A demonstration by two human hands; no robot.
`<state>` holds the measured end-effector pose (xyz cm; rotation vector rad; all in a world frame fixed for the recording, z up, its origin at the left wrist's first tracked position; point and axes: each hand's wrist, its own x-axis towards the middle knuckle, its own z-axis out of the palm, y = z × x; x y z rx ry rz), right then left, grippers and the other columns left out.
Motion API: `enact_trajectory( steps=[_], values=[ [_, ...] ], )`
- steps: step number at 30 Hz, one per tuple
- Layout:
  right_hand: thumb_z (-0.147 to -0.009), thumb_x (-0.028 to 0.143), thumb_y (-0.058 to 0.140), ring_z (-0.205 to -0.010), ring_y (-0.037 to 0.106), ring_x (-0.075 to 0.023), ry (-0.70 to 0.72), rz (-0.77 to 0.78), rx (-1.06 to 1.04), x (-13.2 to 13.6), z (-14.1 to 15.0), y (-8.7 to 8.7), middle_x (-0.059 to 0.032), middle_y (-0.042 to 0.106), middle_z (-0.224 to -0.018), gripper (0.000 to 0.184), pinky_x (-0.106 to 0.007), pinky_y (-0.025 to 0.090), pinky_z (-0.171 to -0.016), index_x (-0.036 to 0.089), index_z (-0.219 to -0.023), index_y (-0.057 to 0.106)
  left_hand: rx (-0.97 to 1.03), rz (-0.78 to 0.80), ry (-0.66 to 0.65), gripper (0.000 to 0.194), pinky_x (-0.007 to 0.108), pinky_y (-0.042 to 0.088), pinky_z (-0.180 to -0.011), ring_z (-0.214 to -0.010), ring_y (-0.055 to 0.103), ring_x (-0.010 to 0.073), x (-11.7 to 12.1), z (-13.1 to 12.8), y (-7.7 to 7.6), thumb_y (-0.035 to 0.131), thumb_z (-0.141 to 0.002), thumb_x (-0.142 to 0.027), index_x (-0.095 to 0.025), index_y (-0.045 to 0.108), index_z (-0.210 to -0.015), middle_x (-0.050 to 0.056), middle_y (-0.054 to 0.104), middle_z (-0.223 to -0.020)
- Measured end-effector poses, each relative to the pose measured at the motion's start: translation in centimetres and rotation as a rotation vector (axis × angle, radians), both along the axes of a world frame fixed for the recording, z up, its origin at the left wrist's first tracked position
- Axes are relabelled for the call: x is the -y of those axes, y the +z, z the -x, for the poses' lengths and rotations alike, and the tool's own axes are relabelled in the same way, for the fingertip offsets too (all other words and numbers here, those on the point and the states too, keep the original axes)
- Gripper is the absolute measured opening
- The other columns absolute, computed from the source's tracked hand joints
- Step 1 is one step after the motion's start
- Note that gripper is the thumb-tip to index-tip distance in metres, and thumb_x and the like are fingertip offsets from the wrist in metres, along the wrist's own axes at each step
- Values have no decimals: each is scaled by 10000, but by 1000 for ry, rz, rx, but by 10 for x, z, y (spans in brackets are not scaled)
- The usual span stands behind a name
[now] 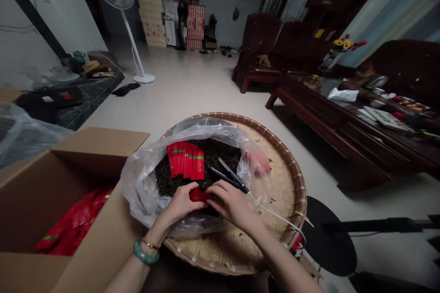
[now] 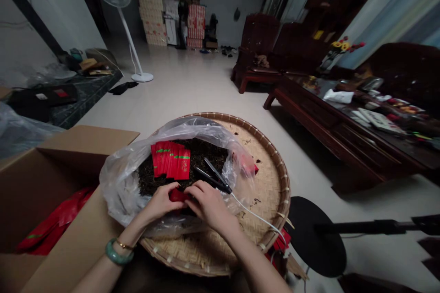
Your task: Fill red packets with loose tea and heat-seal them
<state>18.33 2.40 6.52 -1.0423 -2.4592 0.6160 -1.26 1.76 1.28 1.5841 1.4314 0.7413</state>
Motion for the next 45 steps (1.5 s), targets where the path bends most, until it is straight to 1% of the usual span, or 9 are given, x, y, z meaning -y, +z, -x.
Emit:
enact_trajectory(
  steps=[8,16,20,25,28,33,38,41,45],
  values=[
    [-820,134,623,-755,598,-136,-18,197,-22,-5,-8,-2,-25,629,-831,121,-218,443,-663,196,-902,687,-104,3,-84,544,255,423,-716,-844,576,224,2,5,-2,820,-529,-291,-148,625,-1016,34,653,-934],
    [-808,282,662,-695,584,-135,-53,359,-268,-14,-16,2,-19,638,-762,106,-228,429,-607,203,-832,729,-62,-55,-117,419,220,413,-677,-752,568,170,3,6,0,793,-589,-247,-157,626,-962,-13,645,-827],
    [-852,331,585,-693,587,-145,-196,290,-362,-18,-25,1,-42,639,-783,194,-251,455,-604,192,-869,720,24,-75,-28,475,240,446,-761,-861,592,192,2,7,-1,787,-617,-265,-169,613,-1049,13,661,-964],
    [-847,337,600,-1005,565,-219,-198,27,-257,-16,-22,5,-88,612,-1063,221,-388,448,-900,230,-1015,695,62,-87,46,528,259,461,-765,-869,599,203,2,4,2,803,-587,-280,-165,600,-1061,28,662,-982],
    [-848,334,605,-1070,524,-232,-178,-65,-306,-16,-9,4,-98,584,-1121,249,-405,427,-933,235,-1067,671,81,-81,37,508,255,456,-750,-834,597,193,3,0,6,792,-594,-295,-166,596,-1043,17,660,-937],
    [-869,320,574,-863,582,-182,-111,101,-376,-24,2,-3,-64,618,-900,178,-317,463,-782,196,-781,667,133,-83,50,589,258,448,-809,-907,597,200,6,2,8,798,-567,-277,-184,579,-1106,23,653,-1020],
    [-850,360,582,-770,561,-148,-142,241,-480,-28,-7,-1,-44,584,-861,249,-264,446,-693,181,-679,601,259,116,73,364,234,436,-562,-582,578,167,8,6,4,734,-593,-314,-120,626,-881,13,635,-694],
    [-844,365,582,-828,566,-156,-171,259,-489,-28,-11,3,-60,583,-915,264,-281,448,-746,173,-663,600,321,156,58,356,225,419,-523,-526,552,153,9,4,6,721,-593,-319,-108,622,-861,4,610,-645],
    [-779,351,660,-1010,539,-208,-188,224,-412,-28,-7,7,-79,606,-1055,157,-375,400,-913,196,-751,655,204,79,0,304,214,416,-570,-594,550,144,10,1,12,680,-618,-250,-128,651,-896,6,634,-733]
  ],
)
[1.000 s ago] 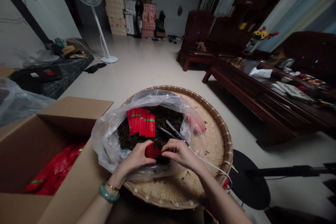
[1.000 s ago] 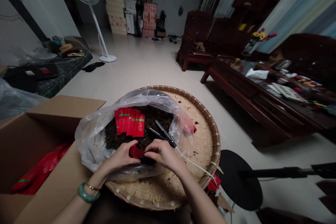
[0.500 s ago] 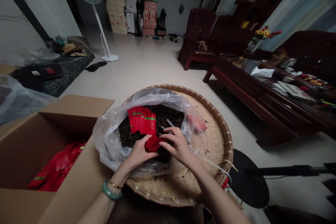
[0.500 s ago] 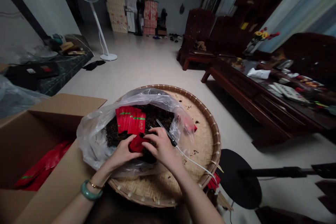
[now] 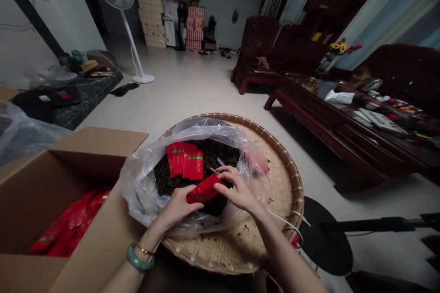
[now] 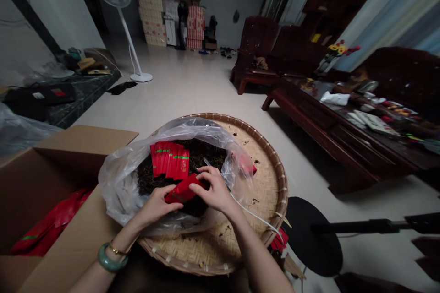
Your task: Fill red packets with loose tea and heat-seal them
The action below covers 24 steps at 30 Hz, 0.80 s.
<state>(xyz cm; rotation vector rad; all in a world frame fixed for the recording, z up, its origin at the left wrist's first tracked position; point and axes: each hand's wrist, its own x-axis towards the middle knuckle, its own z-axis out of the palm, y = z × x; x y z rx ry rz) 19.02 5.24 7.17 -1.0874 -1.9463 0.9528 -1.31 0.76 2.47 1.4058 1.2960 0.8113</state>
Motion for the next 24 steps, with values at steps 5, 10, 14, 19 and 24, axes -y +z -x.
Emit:
enact_trajectory(
  steps=[5,10,14,19,24],
  values=[
    [-786,309,648,-1011,539,-212,-102,-16,-102,-3,14,-10,-60,649,-984,229,-398,379,-934,199,-586,627,-13,6,-41,219,206,393,-566,-591,518,134,2,-4,3,671,-621,-221,-131,651,-819,-11,597,-680],
    [-777,344,644,-931,574,-198,-138,87,-212,-4,16,-16,-64,631,-954,201,-377,421,-881,196,-646,676,105,105,-36,273,214,398,-525,-536,519,134,2,-7,-2,693,-598,-253,-104,629,-818,-6,576,-638],
    [-731,320,680,-818,586,-168,-50,120,-221,-1,9,-10,-50,629,-899,139,-298,470,-740,196,-794,691,209,183,16,394,234,420,-524,-515,532,141,3,-7,-4,727,-573,-301,-90,613,-886,3,591,-652],
    [-749,263,636,-683,587,-145,-42,204,-236,8,5,-5,-21,651,-790,155,-257,473,-633,187,-883,652,203,107,38,523,295,484,-744,-781,604,205,2,-8,3,770,-535,-298,-98,624,-996,66,668,-896],
    [-773,205,604,-728,608,-147,0,61,-62,15,10,-1,-11,674,-812,288,-260,474,-679,218,-1059,637,238,60,97,537,307,494,-776,-852,610,229,-1,-10,9,739,-600,-450,-114,634,-1007,83,671,-960]
  ],
)
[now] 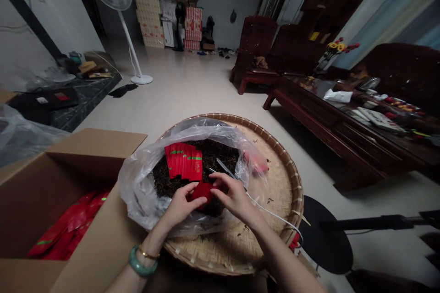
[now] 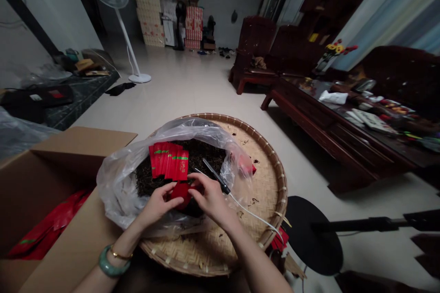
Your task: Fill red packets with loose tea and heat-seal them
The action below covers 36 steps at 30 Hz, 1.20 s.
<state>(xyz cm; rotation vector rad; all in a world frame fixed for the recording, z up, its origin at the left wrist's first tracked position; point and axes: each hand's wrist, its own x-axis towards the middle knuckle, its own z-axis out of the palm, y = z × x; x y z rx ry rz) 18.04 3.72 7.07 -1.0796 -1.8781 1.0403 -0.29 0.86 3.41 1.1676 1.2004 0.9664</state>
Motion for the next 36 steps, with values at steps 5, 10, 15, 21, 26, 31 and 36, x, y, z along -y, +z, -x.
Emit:
enact_trajectory(
  steps=[5,10,15,21,26,31,36],
  values=[
    [-764,259,649,-715,629,-155,-7,68,38,-5,4,-4,-25,713,-810,142,-258,472,-649,201,-879,707,28,37,66,519,257,470,-624,-664,582,181,0,-4,-1,665,-644,-593,-107,676,-829,57,659,-742],
    [-770,304,658,-637,605,-140,-31,37,54,-10,7,-11,-14,692,-694,149,-242,440,-593,191,-686,704,160,110,11,562,244,474,-629,-682,606,175,0,-7,1,749,-588,-563,-101,644,-890,55,661,-772],
    [-757,301,676,-634,611,-144,-10,80,27,-14,10,-18,-15,691,-697,125,-240,454,-584,189,-713,710,240,302,-76,630,256,502,-614,-675,658,216,0,-10,5,865,-468,-469,-89,593,-890,73,661,-749],
    [-886,260,495,-960,584,-232,-187,-237,281,-29,-11,-35,-107,649,-1025,255,-392,478,-857,188,-1096,621,329,352,74,682,252,520,-600,-694,669,211,-1,-9,3,879,-448,-471,-87,605,-939,157,672,-967],
    [-797,181,601,-1036,521,-295,-200,-351,736,-39,-16,-57,-184,544,-1164,534,-454,470,-860,142,-1304,440,361,367,104,713,240,530,-596,-701,675,211,0,-8,5,894,-435,-454,-82,601,-968,167,670,-995],
    [-773,129,597,-992,530,-283,-191,-294,802,-50,-13,-58,-184,571,-1107,512,-423,466,-848,117,-1272,482,356,347,92,686,230,524,-584,-690,674,207,0,-7,3,892,-448,-441,-77,608,-955,163,674,-980],
    [-777,227,636,-1019,567,-231,-137,-74,321,-55,-40,-35,-122,597,-1122,470,-385,463,-896,148,-1231,539,332,331,109,675,256,534,-612,-683,671,213,-3,-2,-1,894,-429,-442,-74,613,-919,152,678,-947]
  ],
)
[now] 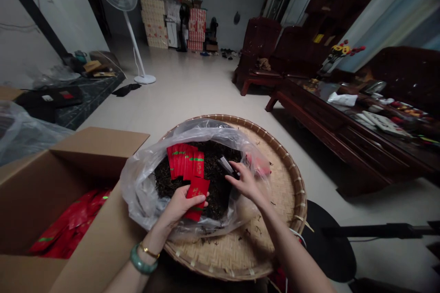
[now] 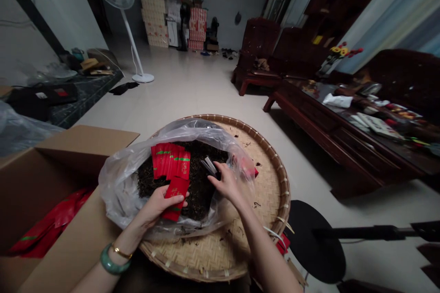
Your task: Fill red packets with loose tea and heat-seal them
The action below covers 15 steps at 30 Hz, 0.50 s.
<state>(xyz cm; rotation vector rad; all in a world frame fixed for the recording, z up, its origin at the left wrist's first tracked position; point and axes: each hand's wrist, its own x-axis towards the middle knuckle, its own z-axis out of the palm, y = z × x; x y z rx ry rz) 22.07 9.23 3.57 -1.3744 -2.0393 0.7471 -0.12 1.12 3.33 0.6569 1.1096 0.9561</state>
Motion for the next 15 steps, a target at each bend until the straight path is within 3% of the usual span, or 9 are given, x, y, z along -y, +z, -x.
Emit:
enact_trajectory(
  steps=[3,7,15],
  values=[
    [-759,283,678,-996,580,-201,151,184,-181,8,-12,24,-69,616,-1141,478,-366,468,-891,202,-1216,564,-26,-14,-9,665,251,526,-607,-693,671,216,-2,0,0,888,-434,-448,-74,615,-912,137,683,-913],
    [-706,260,734,-960,588,-197,295,260,-121,22,-1,48,-65,633,-1091,504,-344,469,-862,193,-1188,601,-79,-56,-62,617,250,512,-603,-690,664,213,-3,-4,1,859,-479,-460,-77,618,-898,95,684,-793],
    [-741,124,660,-922,614,-203,291,207,-81,27,37,52,-62,680,-988,316,-312,452,-829,177,-1051,686,-154,-76,-98,547,254,486,-580,-610,631,192,-3,-9,3,824,-493,-475,-90,608,-816,89,680,-692]
  ],
)
